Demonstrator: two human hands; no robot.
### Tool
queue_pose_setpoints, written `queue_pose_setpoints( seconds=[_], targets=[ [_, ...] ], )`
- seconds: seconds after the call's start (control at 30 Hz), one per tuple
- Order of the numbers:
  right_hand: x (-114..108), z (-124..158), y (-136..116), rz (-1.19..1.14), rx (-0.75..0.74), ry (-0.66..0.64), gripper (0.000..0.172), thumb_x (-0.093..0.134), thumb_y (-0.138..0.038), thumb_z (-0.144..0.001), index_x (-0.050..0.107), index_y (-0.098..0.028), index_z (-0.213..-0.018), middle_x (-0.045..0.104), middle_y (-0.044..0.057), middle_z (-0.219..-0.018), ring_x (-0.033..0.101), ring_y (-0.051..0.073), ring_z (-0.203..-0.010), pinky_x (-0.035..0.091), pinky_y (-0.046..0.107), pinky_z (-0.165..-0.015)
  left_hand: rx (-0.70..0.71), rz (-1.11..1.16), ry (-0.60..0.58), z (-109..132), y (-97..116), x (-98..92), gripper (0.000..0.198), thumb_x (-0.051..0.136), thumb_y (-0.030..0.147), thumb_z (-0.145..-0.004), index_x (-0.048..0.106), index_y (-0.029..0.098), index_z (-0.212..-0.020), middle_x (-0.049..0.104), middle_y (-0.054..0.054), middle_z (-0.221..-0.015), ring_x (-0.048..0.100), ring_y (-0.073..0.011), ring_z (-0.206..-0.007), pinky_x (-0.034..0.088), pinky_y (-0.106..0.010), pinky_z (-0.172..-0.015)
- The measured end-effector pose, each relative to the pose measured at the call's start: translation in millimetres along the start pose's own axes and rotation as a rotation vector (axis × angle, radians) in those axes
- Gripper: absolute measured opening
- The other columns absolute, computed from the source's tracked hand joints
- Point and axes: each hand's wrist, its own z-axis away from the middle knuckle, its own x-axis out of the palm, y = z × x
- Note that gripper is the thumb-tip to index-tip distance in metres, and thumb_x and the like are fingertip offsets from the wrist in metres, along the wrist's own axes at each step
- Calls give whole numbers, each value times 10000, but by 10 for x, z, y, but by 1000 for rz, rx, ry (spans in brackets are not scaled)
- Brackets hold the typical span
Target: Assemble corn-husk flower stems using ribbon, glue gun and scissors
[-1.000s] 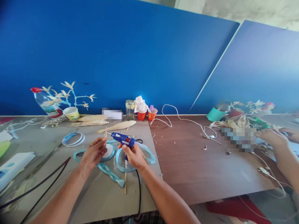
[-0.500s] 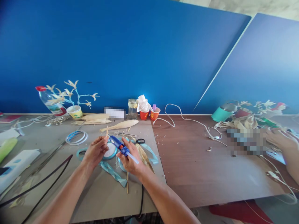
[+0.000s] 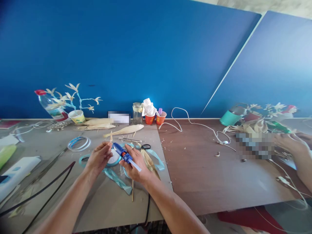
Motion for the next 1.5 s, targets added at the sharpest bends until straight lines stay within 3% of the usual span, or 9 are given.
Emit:
queue_pose_setpoints(
  seconds=[0.53, 0.77, 1.0, 1.27, 1.5],
  targets=[
    [-25, -5, -33, -11, 17, -25, 533, 457, -401, -903, 380, -166, -1375, 625, 141, -1142, 583, 277, -1069, 492, 465, -899, 13, 53, -38, -15, 28, -10, 314, 823, 285, -546, 586, 136, -687, 408, 95, -493, 292, 6, -397, 308, -125, -410],
    [-51, -14, -17, -13, 35, -40, 551, 465, -391, -898, 330, -223, -1405, 562, 120, -1271, 541, 267, -1149, 461, 443, -953, -9, 20, -55, -27, 5, -25, 296, 820, 277, -558, 593, 137, -684, 381, 94, -474, 310, -7, -417, 344, -133, -433],
    [-48, -12, -36, -7, 45, -61, 549, 434, -432, -905, 383, -164, -1381, 607, 142, -1189, 582, 263, -1060, 485, 429, -904, -1, 83, -98, -59, 14, -53, 259, 808, 250, -590, 597, 128, -678, 412, 85, -500, 290, 6, -400, 307, -122, -399],
    [-49, -15, -21, 6, -37, -4, 530, 436, -409, -912, 390, -131, -1360, 578, 164, -1239, 568, 275, -1081, 486, 461, -905, -12, 71, -98, -66, 5, -60, 257, 812, 247, -581, 607, 132, -685, 436, 79, -520, 301, 9, -400, 332, -126, -417],
    [-63, -19, -35, 12, -12, -45, 538, 449, -403, -906, 378, -159, -1380, 586, 145, -1227, 580, 250, -1062, 494, 428, -901, 0, 90, -109, -78, 16, -74, 257, 809, 239, -577, 592, 137, -667, 427, 78, -525, 290, 3, -406, 305, -127, -399]
  ],
)
